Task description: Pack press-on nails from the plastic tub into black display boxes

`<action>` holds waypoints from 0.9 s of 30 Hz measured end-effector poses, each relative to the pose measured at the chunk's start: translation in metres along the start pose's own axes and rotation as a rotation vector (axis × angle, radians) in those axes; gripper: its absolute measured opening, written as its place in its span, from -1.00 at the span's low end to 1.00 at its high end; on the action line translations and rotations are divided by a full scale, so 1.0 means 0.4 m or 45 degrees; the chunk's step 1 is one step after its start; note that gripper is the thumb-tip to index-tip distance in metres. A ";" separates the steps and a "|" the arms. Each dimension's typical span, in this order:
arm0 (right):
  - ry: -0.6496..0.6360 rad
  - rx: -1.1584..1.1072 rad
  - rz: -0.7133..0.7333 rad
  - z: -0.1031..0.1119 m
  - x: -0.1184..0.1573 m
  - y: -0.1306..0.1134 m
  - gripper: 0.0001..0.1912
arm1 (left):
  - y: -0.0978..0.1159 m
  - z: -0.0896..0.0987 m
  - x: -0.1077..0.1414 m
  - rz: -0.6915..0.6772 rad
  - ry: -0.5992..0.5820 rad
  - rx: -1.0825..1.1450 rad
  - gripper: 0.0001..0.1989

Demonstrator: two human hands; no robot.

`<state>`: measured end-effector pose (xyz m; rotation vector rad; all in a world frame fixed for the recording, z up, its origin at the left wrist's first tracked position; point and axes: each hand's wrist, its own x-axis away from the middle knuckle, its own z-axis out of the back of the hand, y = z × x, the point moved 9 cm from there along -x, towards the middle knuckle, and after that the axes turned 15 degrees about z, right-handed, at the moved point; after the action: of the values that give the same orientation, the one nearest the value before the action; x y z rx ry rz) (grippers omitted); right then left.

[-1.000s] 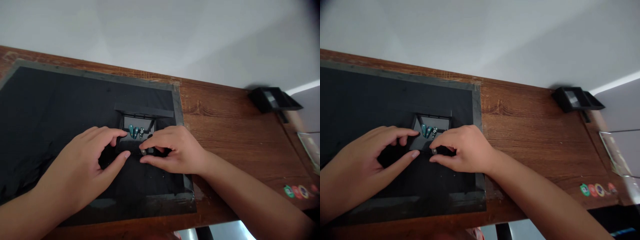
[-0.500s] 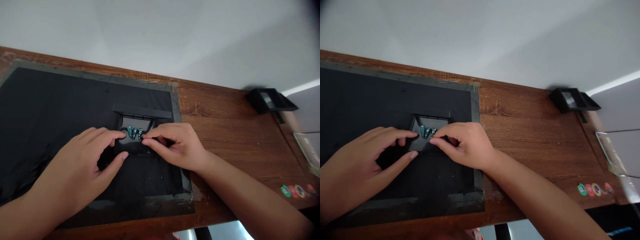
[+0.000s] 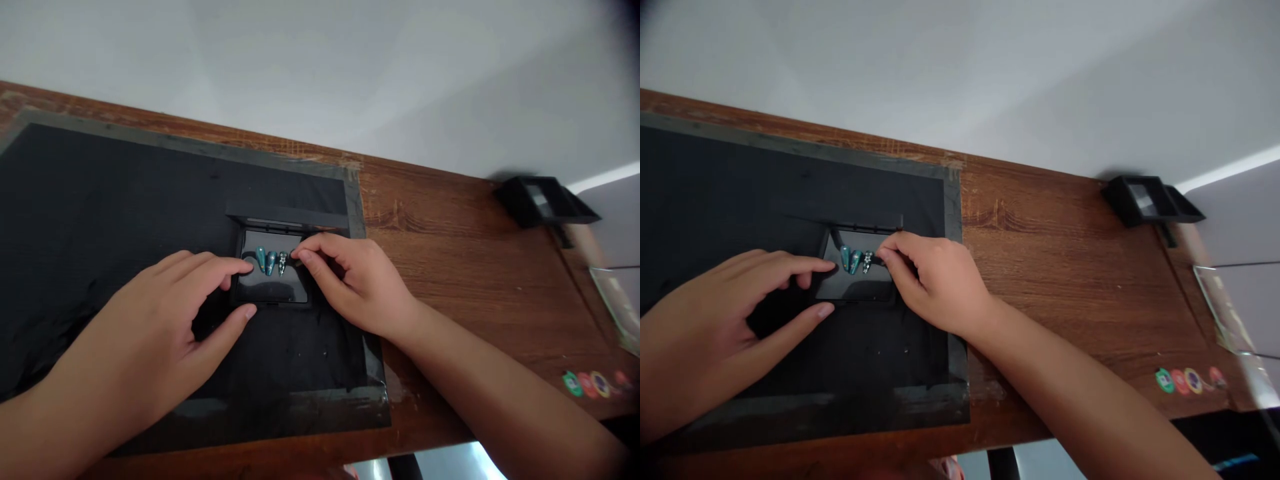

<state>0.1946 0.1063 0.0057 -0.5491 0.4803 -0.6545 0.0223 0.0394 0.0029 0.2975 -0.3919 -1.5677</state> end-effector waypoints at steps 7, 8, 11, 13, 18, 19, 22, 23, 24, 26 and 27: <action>0.028 -0.042 0.020 0.004 0.001 0.000 -0.77 | 0.001 0.004 -0.004 0.011 -0.008 0.003 -0.65; 0.024 -0.048 0.030 0.007 0.001 -0.001 -0.78 | 0.003 0.005 -0.003 0.004 -0.008 0.005 -0.66; -0.003 -0.038 0.049 0.019 0.002 0.000 -0.79 | 0.006 0.006 -0.003 -0.003 -0.010 0.005 -0.64; -0.016 -0.009 0.040 0.027 0.004 0.006 -0.75 | 0.006 0.005 -0.004 0.007 -0.019 0.001 -0.64; -0.006 -0.010 0.049 0.031 0.007 0.019 -0.80 | 0.006 0.005 -0.006 0.009 -0.025 0.007 -0.63; -0.008 -0.026 0.059 0.029 0.007 0.020 -0.81 | 0.006 0.005 -0.005 0.005 -0.027 0.009 -0.62; -0.034 -0.066 0.088 0.022 0.005 0.021 -0.84 | 0.002 0.002 -0.005 0.002 -0.030 0.011 -0.60; -0.044 -0.070 0.095 0.020 0.005 0.021 -0.84 | -0.001 0.000 -0.005 0.004 -0.031 0.010 -0.61; -0.052 -0.067 0.102 0.019 0.004 0.019 -0.85 | -0.004 -0.001 -0.004 0.006 -0.030 0.009 -0.61; -0.064 -0.050 0.107 0.017 0.003 0.016 -0.85 | -0.008 -0.004 -0.004 -0.001 -0.025 0.006 -0.61; -0.068 -0.038 0.102 0.017 0.003 0.014 -0.85 | -0.009 -0.005 -0.004 -0.008 -0.024 0.002 -0.60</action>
<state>0.2016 0.1113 0.0070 -0.5714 0.4601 -0.5553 0.0198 0.0409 -0.0005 0.2857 -0.4075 -1.5772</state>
